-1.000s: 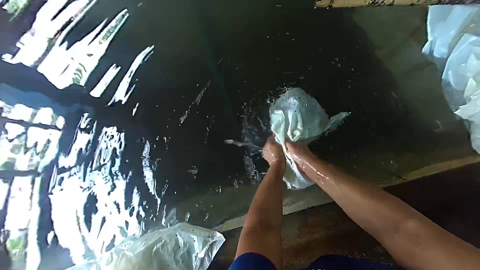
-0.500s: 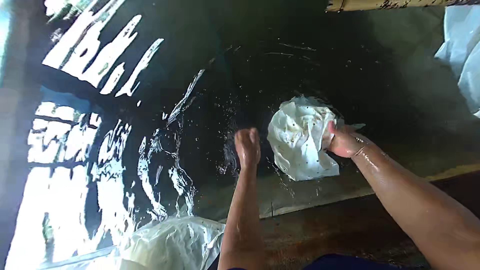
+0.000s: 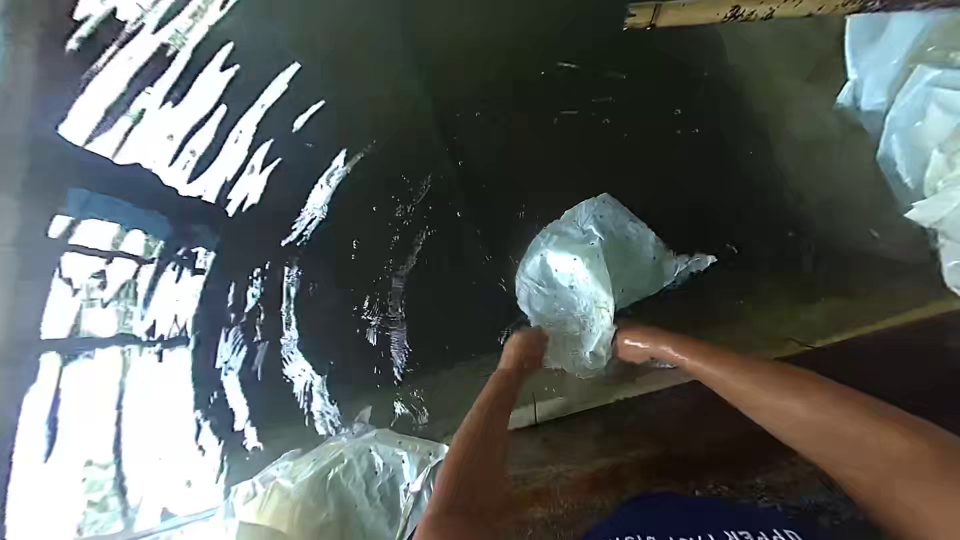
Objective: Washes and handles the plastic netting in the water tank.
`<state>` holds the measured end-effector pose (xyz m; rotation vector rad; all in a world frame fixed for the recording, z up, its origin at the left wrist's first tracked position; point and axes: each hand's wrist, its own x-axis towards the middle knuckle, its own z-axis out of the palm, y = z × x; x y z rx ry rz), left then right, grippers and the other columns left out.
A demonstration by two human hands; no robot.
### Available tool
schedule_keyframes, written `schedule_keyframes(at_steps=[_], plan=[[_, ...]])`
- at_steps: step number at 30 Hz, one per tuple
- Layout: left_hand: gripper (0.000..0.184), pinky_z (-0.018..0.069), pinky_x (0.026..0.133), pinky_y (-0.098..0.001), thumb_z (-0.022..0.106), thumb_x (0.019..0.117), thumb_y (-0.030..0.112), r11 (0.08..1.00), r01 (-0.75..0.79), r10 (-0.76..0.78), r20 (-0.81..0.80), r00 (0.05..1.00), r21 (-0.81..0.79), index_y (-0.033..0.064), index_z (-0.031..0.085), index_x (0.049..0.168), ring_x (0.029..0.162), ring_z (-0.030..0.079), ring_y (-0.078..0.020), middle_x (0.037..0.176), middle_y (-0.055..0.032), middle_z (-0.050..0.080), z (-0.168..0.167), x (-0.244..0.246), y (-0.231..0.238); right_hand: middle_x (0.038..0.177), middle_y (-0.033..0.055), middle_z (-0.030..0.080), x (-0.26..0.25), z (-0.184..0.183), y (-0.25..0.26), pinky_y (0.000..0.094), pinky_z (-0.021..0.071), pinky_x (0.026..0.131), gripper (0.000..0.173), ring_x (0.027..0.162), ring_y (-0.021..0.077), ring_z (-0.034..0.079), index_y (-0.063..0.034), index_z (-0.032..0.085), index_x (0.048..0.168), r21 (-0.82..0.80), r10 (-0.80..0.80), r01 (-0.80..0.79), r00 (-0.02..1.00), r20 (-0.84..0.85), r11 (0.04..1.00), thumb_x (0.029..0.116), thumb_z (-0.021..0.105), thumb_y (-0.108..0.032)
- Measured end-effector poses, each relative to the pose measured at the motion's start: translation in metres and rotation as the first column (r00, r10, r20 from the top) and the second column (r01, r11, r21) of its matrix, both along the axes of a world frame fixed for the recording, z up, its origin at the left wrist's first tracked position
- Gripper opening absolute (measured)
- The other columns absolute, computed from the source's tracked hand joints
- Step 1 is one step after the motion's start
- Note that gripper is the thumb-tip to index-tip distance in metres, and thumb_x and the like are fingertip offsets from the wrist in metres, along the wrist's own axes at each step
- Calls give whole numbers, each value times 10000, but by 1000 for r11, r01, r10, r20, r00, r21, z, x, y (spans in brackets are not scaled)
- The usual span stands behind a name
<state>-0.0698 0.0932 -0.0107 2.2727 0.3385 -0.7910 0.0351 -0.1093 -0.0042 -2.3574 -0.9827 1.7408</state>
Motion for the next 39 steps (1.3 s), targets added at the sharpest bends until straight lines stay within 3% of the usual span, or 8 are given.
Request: schedule_keyframes(at_steps=[8,11,16,21,25,30,34,39], plan=[[846,390,1181,-469,833,846,208,886,10,85,182,980,-464,-71,396,1515,1397,492,-339,1492,-281,491,59,-16,-42,763,33,671,32,104,-5,296,578,666,51,671,83,646,12,650,952,567,-600,710,685,-415,418,911,620,11],[361,533,1008,-437,661,971,116,915,-144,282,342,896,-377,-120,628,1242,1097,688,-292,1155,-254,698,65,-19,-58,816,-9,673,45,139,0,244,585,657,112,689,49,655,-26,604,1052,577,-515,743,660,-547,339,980,521,-3],[234,567,932,-423,606,1011,72,884,-349,460,449,766,-312,-82,674,1173,982,711,-241,1079,-199,724,90,-15,-15,981,-71,704,78,150,-15,223,602,747,369,819,6,681,-87,528,1328,620,-412,706,706,-576,343,978,471,-190],[522,361,1136,-639,611,1012,200,928,-369,321,590,741,-40,-39,497,1462,1383,451,-480,1479,-303,490,33,15,1,1007,-20,697,52,83,1,256,586,791,487,860,30,665,-27,530,1312,582,-475,737,671,-569,343,882,686,-193],[604,357,1138,-653,647,981,245,973,-141,106,186,977,184,129,465,1545,1544,224,-423,1696,-129,241,-28,15,-14,1396,303,559,15,-22,29,531,412,1134,686,1300,383,556,78,463,1462,375,-304,366,928,-215,852,885,794,-89],[556,359,1181,-574,577,1027,191,996,-17,27,-118,993,84,16,427,1533,1458,423,-384,1571,-224,438,-34,2,-15,1505,325,460,-11,-54,39,624,309,1182,602,1437,467,410,64,488,1461,160,-118,128,991,-70,979,989,686,-253],[344,428,1084,-601,539,1039,131,983,173,-157,-212,965,62,-78,610,1303,1294,567,-433,1332,-291,614,10,4,-5,1380,353,553,-8,-13,39,674,375,1095,501,1323,506,516,95,521,1408,73,14,-9,998,-66,997,1032,617,-223],[231,528,979,-492,585,1030,95,990,-25,42,126,991,-136,-62,711,1145,1038,698,-311,1093,-223,724,59,-1,38,897,136,652,34,20,17,385,548,762,242,773,185,625,70,624,1121,278,-527,626,772,-355,729,991,666,-130]])
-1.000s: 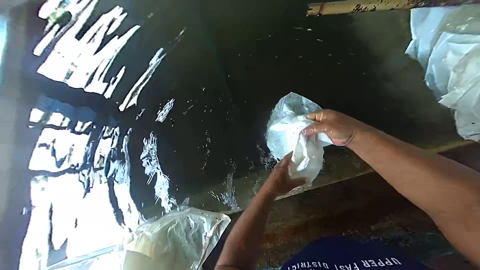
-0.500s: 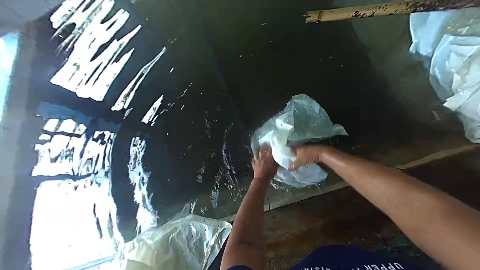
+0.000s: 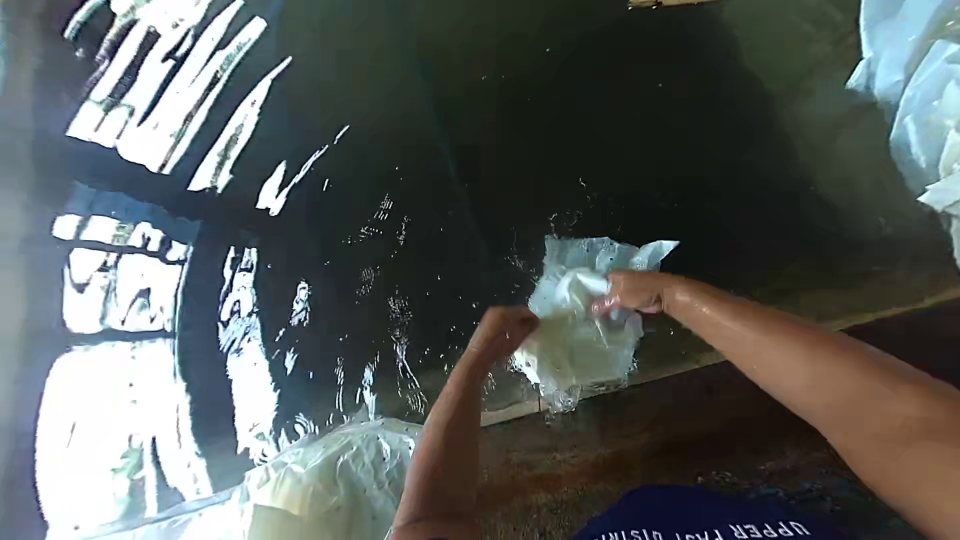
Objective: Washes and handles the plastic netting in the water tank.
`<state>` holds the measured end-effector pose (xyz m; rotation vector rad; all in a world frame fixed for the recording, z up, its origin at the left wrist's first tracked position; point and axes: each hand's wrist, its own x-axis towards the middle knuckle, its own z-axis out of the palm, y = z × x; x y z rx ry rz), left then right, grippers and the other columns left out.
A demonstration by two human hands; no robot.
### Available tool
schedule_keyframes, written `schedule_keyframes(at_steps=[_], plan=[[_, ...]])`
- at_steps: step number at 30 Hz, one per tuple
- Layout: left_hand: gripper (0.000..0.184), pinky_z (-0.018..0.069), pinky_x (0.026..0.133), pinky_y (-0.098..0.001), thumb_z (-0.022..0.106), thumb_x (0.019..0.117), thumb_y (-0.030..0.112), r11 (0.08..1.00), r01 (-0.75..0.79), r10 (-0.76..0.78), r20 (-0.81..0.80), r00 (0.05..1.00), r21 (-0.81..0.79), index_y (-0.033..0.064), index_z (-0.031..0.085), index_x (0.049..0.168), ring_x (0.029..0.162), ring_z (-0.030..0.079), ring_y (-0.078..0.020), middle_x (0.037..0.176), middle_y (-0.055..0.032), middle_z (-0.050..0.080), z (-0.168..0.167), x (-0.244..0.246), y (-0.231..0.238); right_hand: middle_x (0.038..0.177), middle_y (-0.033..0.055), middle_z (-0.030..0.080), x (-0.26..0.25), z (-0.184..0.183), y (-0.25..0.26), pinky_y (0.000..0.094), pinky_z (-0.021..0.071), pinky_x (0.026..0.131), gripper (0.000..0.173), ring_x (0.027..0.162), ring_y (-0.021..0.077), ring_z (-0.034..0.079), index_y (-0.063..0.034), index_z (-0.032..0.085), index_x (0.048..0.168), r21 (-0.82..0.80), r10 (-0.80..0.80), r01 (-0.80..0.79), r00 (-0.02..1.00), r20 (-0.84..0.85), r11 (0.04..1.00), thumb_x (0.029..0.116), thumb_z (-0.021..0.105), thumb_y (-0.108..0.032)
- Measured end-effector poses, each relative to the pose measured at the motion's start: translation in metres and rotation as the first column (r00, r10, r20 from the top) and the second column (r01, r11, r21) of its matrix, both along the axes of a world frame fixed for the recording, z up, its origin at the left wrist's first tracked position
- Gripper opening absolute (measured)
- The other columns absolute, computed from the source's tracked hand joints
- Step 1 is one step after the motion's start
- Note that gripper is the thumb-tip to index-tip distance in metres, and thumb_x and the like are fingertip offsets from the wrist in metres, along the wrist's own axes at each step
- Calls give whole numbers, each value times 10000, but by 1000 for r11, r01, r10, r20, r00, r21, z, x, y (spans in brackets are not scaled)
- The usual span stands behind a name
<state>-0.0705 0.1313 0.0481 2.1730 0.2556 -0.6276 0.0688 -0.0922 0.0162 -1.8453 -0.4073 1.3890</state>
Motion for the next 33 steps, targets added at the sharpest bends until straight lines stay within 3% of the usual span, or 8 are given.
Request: schedule_keyframes(at_steps=[5,8,11,14,20,23,28,33], plan=[[269,565,802,-512,534,1059,138,877,-478,464,171,869,45,-58,687,1161,836,684,-299,986,-223,708,-6,25,43,1152,60,689,37,24,18,347,581,865,532,979,140,685,-87,504,1420,332,-445,521,850,-282,786,1114,257,-444],[371,479,1024,-602,440,1101,194,748,-647,614,215,759,150,-72,608,1298,1169,633,-433,1246,-314,642,-24,36,68,1409,177,597,34,-1,20,454,504,1029,481,1248,278,613,-41,395,1532,225,-505,491,863,5,842,1119,386,-287],[488,303,1196,-586,437,1101,269,798,-595,538,333,774,95,-38,479,1478,1447,402,-439,1540,-300,432,-39,49,62,1376,318,580,3,-50,13,643,429,1094,590,1295,469,559,52,532,1424,-83,-99,154,880,464,985,983,708,-299],[496,275,1181,-655,526,1070,316,901,-375,322,245,915,217,55,519,1491,1468,342,-488,1592,-276,378,-73,42,37,1304,320,622,-17,-57,11,671,424,1070,478,1263,495,574,22,600,1359,-328,208,-50,860,466,943,1030,629,-323],[423,484,976,-634,473,1099,299,791,-557,582,-29,813,253,-54,671,1221,1104,656,-450,1157,-300,683,-70,-9,50,988,269,688,25,-42,-58,630,500,915,222,989,428,658,78,710,925,-34,0,28,769,639,999,982,696,-137],[405,438,1086,-583,466,1086,195,694,-700,675,187,714,167,-63,536,1390,1295,554,-434,1376,-316,567,-67,-15,59,1353,355,563,28,-22,-75,689,334,1125,293,1323,544,476,74,729,1055,98,-273,338,521,809,936,940,735,-196],[831,306,1134,-730,731,913,473,912,-402,376,235,897,77,223,355,1611,1517,182,-540,1705,-246,64,-86,32,-48,1451,200,537,-16,-36,-32,538,485,1041,593,1295,328,552,-75,438,1513,-23,-774,788,608,178,615,1079,470,-477],[560,453,1108,-514,735,952,306,933,-356,359,66,931,-49,-41,588,1367,1336,522,-425,1469,-321,477,-53,52,-127,1374,179,588,-41,-53,-34,336,498,1039,436,1216,183,595,29,450,1474,85,-761,776,630,-154,625,1135,344,-225]])
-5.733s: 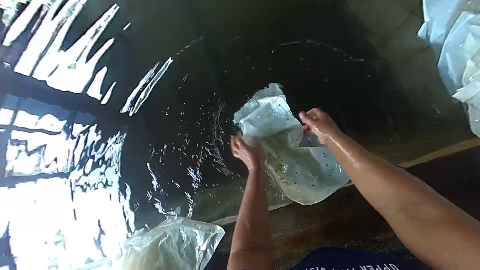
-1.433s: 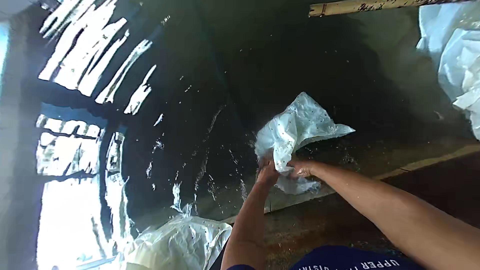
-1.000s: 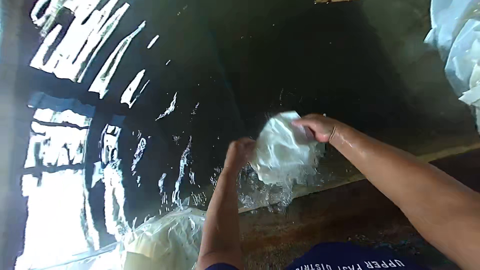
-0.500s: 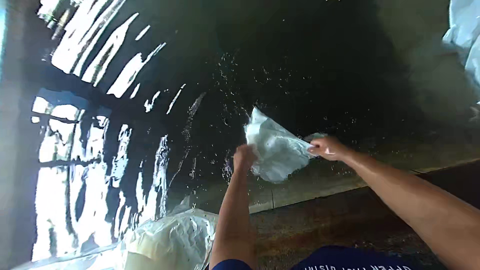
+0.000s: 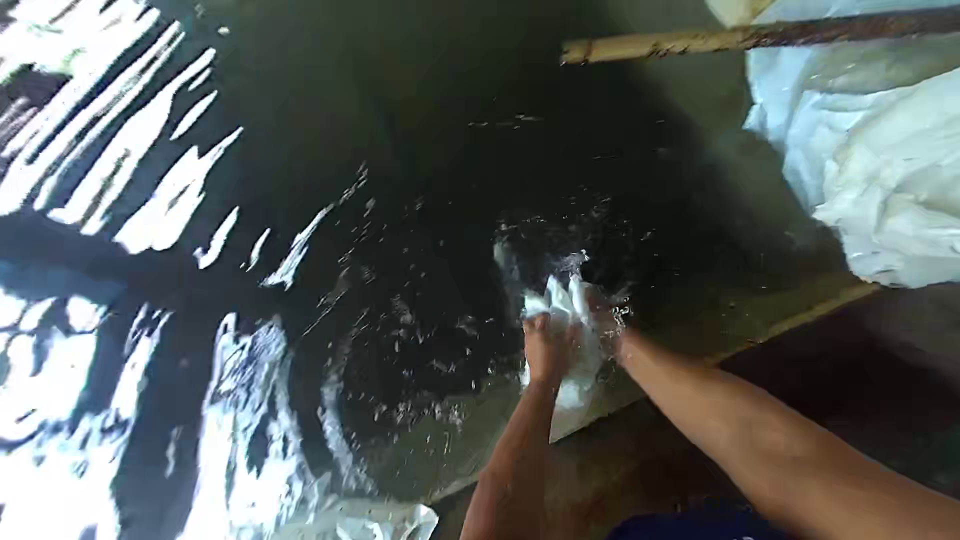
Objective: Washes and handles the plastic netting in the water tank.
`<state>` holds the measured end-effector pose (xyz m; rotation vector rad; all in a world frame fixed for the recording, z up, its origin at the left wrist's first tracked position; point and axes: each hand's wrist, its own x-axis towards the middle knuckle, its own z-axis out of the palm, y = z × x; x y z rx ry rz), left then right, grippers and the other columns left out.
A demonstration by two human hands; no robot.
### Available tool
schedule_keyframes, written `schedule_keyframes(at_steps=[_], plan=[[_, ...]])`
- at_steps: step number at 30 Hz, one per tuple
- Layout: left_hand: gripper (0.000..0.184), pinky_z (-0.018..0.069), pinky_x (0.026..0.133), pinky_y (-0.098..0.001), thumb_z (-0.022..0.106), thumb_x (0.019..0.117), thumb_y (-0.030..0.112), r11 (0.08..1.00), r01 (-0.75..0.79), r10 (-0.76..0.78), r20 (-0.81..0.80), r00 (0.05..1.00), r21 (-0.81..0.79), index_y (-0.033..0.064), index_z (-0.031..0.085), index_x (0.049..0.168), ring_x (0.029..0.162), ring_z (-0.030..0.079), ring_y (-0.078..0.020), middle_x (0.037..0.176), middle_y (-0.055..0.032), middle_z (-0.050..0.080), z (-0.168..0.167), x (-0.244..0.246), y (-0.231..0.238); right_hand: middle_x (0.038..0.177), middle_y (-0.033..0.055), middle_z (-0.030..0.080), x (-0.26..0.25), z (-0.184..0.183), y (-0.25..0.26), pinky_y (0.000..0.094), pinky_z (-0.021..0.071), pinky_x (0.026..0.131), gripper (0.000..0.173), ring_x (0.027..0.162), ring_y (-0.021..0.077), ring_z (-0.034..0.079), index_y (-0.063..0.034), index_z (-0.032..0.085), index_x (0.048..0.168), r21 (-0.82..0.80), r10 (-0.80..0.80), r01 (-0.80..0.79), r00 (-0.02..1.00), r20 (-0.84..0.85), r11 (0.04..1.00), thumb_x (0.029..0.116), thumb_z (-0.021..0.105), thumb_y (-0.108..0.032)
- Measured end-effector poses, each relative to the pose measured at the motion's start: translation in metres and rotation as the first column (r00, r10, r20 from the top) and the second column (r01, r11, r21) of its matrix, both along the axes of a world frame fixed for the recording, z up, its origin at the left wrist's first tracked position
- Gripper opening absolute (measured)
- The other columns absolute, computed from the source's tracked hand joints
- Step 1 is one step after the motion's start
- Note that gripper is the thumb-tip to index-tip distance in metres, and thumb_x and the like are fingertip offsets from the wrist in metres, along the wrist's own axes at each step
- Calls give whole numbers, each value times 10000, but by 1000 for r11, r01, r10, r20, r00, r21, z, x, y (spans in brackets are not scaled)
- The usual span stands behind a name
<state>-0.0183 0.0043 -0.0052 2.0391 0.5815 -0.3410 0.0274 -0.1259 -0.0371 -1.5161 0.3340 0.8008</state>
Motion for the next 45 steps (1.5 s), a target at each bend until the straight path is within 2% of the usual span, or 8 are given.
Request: schedule_keyframes(at_steps=[2,4,8,15,23,30,36,45], plan=[[378,523,1006,-497,704,948,189,996,74,-82,204,976,46,-102,680,1188,1175,633,-396,1275,-314,612,19,-9,-30,1178,127,639,-26,25,-9,276,535,903,339,1022,117,629,40,519,1348,-4,-172,173,979,-111,985,1130,340,-147],[268,572,864,-512,706,905,133,990,67,-115,416,902,127,-113,716,1011,991,696,-384,1061,-276,687,21,-15,-49,1314,158,625,-45,51,-4,250,464,1036,348,1180,124,600,70,521,1385,-180,-113,99,991,-74,979,1111,375,-88],[352,499,1005,-588,645,977,127,984,4,-62,320,945,179,-150,654,1194,1115,665,-471,1153,-340,678,27,5,-27,1424,289,551,-36,52,-5,359,400,1149,424,1349,289,534,134,483,1420,-327,333,-262,925,185,908,1087,464,-127],[595,397,1107,-645,592,1044,354,902,-287,271,95,958,322,-127,525,1388,1328,501,-536,1392,-386,527,3,1,82,1289,270,630,53,123,-37,537,488,1034,528,1184,369,626,25,545,1390,-416,381,-259,892,243,872,1002,688,-303],[920,426,1054,-691,708,938,503,869,115,-92,-71,993,481,-4,304,1591,1400,390,-595,1588,-390,276,-49,-46,32,1688,312,40,36,9,-33,724,345,1109,1041,1470,571,282,-238,155,1670,-745,589,-381,808,20,547,872,788,-455],[511,375,1155,-589,573,1056,221,968,108,-55,-231,971,225,-86,477,1453,1386,470,-468,1463,-340,494,-52,-45,36,1543,316,428,38,-7,-44,628,294,1193,575,1471,457,372,92,481,1459,-590,571,-530,809,-139,609,1041,587,-289],[330,533,910,-507,589,1041,155,962,-216,145,360,922,165,-153,623,1152,976,670,-344,1050,-296,667,91,-18,-6,1415,276,566,26,15,-72,516,413,1141,521,1336,373,542,34,515,1438,-273,151,-113,981,120,955,1024,647,-254],[438,519,710,-378,595,1019,354,858,-224,-213,718,663,461,-79,611,1083,768,593,-160,920,-161,618,272,18,-71,1290,254,633,71,106,-95,478,526,1017,487,1173,315,637,42,566,1362,201,-200,158,958,205,967,1017,660,-289]])
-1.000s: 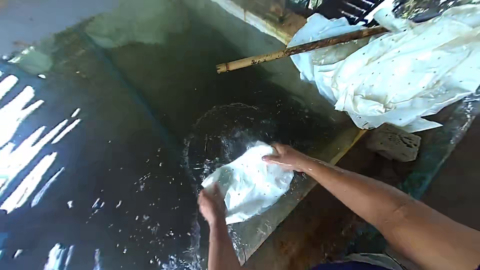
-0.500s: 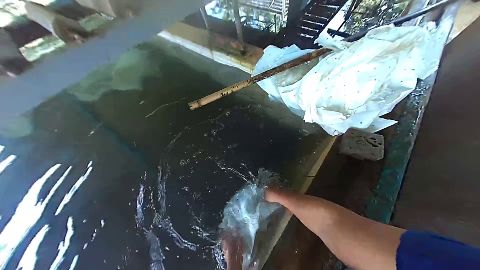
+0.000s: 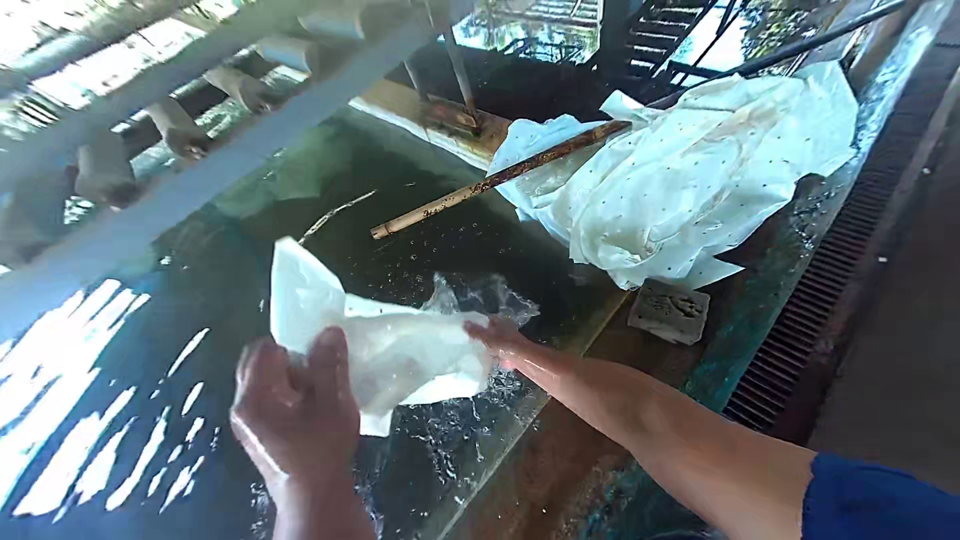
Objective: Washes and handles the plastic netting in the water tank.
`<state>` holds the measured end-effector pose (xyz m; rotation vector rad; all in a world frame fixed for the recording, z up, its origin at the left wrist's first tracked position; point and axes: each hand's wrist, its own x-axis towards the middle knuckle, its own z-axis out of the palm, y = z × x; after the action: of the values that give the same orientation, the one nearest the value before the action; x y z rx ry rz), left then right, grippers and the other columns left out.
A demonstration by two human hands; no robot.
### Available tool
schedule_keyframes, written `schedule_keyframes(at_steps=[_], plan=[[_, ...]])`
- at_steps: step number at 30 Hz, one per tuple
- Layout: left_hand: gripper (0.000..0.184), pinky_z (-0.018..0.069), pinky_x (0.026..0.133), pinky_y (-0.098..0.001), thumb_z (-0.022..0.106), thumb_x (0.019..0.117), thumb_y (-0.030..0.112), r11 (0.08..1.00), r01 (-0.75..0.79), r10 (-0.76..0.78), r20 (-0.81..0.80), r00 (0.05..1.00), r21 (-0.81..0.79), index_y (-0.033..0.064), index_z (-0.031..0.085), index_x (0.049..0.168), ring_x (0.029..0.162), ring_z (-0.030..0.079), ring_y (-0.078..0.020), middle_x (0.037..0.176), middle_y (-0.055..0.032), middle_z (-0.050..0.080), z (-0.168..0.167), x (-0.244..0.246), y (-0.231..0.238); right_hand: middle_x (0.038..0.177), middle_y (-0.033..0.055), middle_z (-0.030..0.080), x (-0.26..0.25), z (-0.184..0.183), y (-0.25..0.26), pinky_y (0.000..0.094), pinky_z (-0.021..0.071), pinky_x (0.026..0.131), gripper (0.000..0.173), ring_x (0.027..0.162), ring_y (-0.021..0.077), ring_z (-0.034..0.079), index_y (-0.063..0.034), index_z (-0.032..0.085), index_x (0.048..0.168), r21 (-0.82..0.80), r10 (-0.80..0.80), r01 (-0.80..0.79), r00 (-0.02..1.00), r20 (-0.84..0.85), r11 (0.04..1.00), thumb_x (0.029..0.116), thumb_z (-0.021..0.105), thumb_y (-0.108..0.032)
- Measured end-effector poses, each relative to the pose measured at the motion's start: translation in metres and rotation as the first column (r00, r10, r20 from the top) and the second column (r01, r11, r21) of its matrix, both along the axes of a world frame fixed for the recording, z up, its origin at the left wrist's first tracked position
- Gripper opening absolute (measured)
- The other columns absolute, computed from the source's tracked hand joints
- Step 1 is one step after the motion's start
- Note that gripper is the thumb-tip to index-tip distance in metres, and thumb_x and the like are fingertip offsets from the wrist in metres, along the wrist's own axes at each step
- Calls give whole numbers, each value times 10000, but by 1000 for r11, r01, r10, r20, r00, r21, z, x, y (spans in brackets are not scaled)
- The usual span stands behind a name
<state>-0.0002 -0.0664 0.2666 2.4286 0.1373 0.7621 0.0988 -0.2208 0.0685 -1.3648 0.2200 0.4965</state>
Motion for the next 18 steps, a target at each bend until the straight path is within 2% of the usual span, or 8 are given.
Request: schedule_keyframes(at_steps=[3,5,8,11,13,15,16,18], plan=[[404,547,762,-282,605,1023,383,996,93,-89,205,975,-13,-7,606,1126,813,614,-30,929,-15,627,32,24,-23,1218,235,670,34,29,-33,504,545,980,490,1099,307,670,20,575,1344,12,-48,46,984,173,999,1025,636,-348],[316,581,921,-259,591,1042,302,950,256,-168,401,901,-177,49,585,1232,994,672,4,1081,78,680,49,47,-34,1242,246,666,62,71,-72,516,534,1023,528,1156,312,657,44,580,1346,-44,-89,110,937,338,993,1008,659,-355],[349,574,998,-354,449,1105,264,739,420,-140,490,861,-526,71,460,1395,1113,673,-117,1208,12,664,68,72,-75,1215,228,685,107,142,-154,517,530,1022,522,1144,306,665,34,626,1301,-213,-112,284,805,582,935,969,706,-361],[392,605,794,-284,299,1130,350,564,357,-159,327,932,-745,139,343,1457,938,682,-55,1103,33,653,54,100,-139,1325,238,632,151,198,-254,513,480,1084,648,1236,322,614,6,573,1390,-378,-45,488,655,754,787,920,753,-402],[522,595,690,-347,315,1118,446,520,128,-249,-7,969,-845,163,262,1553,880,684,-161,1183,-87,634,21,118,-178,1521,279,465,166,224,-312,568,375,1167,797,1403,404,474,-19,390,1545,-536,46,544,673,738,646,929,749,-375],[645,541,897,-558,378,1105,450,535,4,-450,-281,848,-845,200,128,1644,1235,574,-368,1581,-183,387,-27,125,-193,1666,315,170,176,223,-352,680,202,1207,1013,1527,496,229,-59,166,1646,-703,62,567,758,649,430,898,784,-351],[641,519,961,-591,414,1103,422,593,5,-505,-367,781,-805,186,159,1641,1327,527,-387,1615,-188,353,-50,124,-194,1681,332,28,179,216,-364,765,115,1178,1098,1537,551,114,-84,104,1661,-750,42,569,787,615,336,861,815,-333],[594,465,1069,-574,486,1092,306,681,35,-546,-475,691,-731,111,278,1613,1415,463,-358,1598,-199,389,-82,108,-182,1681,332,-56,174,181,-376,807,73,1160,1112,1540,570,34,-106,69,1667,-792,39,541,818,573,283,866,801,-349]])
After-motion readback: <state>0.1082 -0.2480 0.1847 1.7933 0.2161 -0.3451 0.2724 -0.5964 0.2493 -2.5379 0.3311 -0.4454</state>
